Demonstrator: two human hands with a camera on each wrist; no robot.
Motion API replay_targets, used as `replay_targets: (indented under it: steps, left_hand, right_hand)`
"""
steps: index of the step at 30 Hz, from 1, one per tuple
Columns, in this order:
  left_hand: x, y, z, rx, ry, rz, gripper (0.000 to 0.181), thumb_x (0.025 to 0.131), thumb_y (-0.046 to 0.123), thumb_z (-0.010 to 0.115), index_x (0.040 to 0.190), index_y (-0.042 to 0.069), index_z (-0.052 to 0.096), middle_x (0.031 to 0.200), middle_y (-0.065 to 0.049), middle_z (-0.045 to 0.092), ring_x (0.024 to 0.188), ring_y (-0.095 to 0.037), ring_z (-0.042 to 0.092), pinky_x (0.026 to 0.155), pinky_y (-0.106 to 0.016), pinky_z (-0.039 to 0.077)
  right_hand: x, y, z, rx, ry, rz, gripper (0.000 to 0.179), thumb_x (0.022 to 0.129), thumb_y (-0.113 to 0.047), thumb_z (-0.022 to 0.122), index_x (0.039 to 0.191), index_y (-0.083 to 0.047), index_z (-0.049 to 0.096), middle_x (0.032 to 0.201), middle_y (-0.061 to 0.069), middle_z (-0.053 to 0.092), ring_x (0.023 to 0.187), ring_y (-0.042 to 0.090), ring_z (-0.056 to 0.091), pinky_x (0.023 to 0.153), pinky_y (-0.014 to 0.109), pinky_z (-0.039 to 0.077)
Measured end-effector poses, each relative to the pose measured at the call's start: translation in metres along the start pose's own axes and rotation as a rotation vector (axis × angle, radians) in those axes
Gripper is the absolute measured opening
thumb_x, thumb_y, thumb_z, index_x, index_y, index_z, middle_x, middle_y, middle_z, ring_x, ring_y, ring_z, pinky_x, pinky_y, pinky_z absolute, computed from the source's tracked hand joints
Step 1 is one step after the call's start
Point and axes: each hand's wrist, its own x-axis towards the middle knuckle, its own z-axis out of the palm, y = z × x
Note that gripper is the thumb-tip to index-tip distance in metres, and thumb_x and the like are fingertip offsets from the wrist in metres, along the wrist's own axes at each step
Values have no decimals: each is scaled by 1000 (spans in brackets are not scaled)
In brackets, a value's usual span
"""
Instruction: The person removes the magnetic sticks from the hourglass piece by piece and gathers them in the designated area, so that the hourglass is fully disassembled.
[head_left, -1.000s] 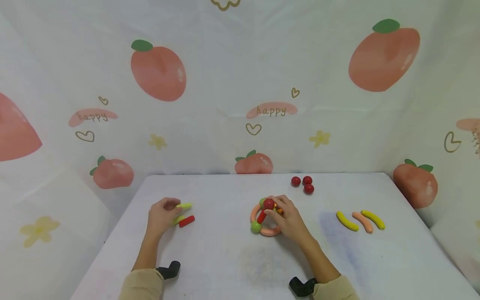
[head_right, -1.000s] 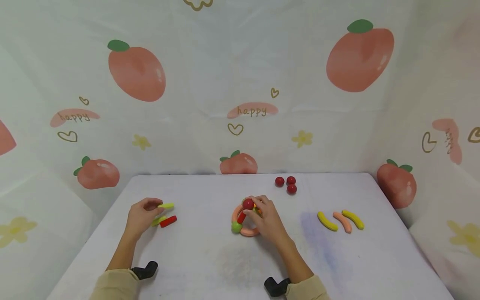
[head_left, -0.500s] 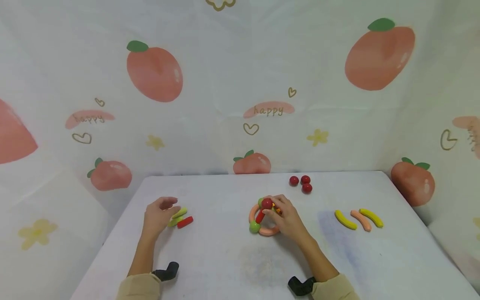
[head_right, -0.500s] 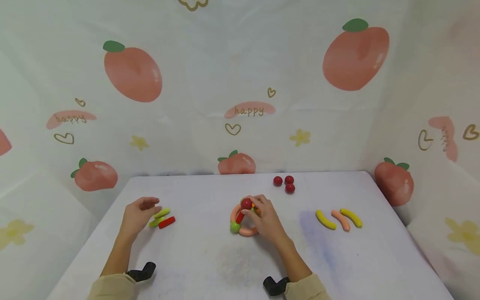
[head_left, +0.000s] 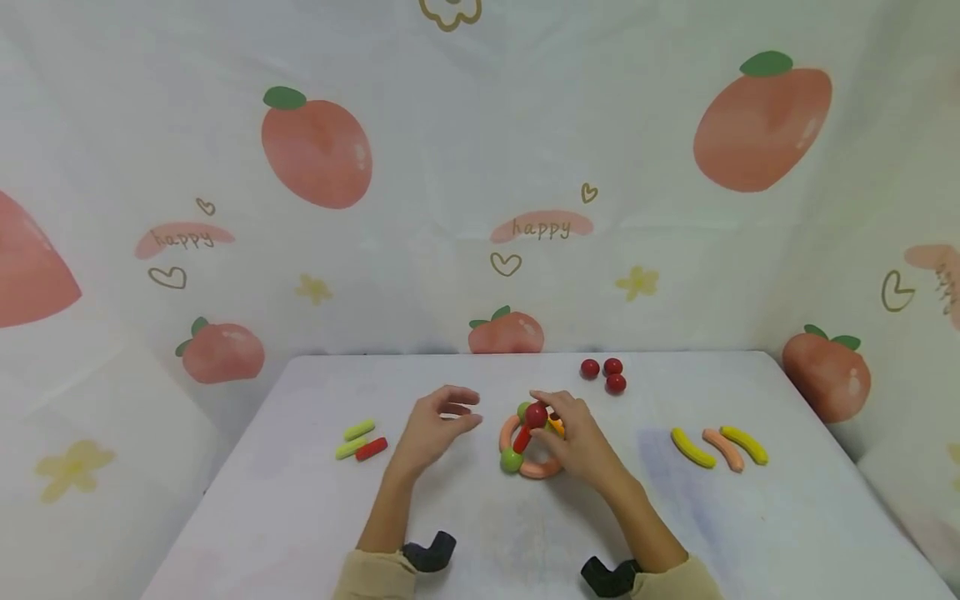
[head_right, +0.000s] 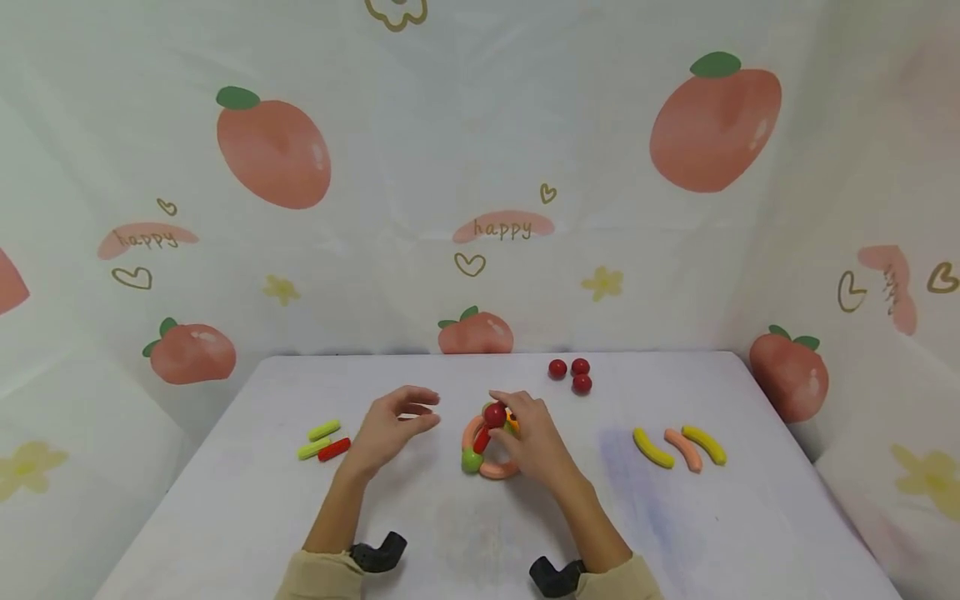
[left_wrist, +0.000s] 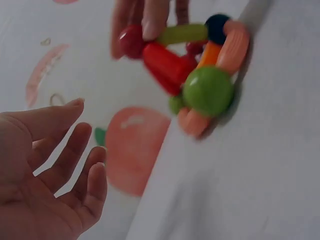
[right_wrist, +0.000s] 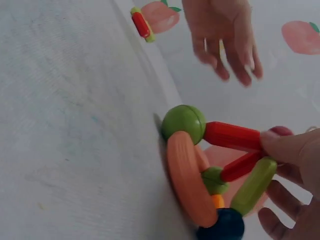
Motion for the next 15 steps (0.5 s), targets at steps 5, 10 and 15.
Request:
replay_targets:
  steps: [5,10,15]
  left_hand:
    - [9,-5,35,-8,-110,18,35,92,24,75,125,15,68,124,-6,71,108,-22,64,86,-36,59]
    - [11,-9,53,16,-152,11,34,88,27,80,119,16,71,117,-2,74,97,-17,62,78,-29,54]
    - [13,-7,60,73,-199,42,34,87,24,81,118,10,73,104,-4,75,85,-12,61,69,-22,51]
  right_hand:
    - [-1,-5,1,-159,18,-36,61,87,-9,80,142,-21,59,127,2,65,105,19,52,87,31,52]
    - [-3,-11,5,-226,42,-87,61,86,-4,80,141,-19,60,124,3,65,102,16,53,87,30,56]
    - [-4,-19,6,-224,47,-76,59,87,-6,80,142,-17,60,123,6,62,111,20,61,95,37,59]
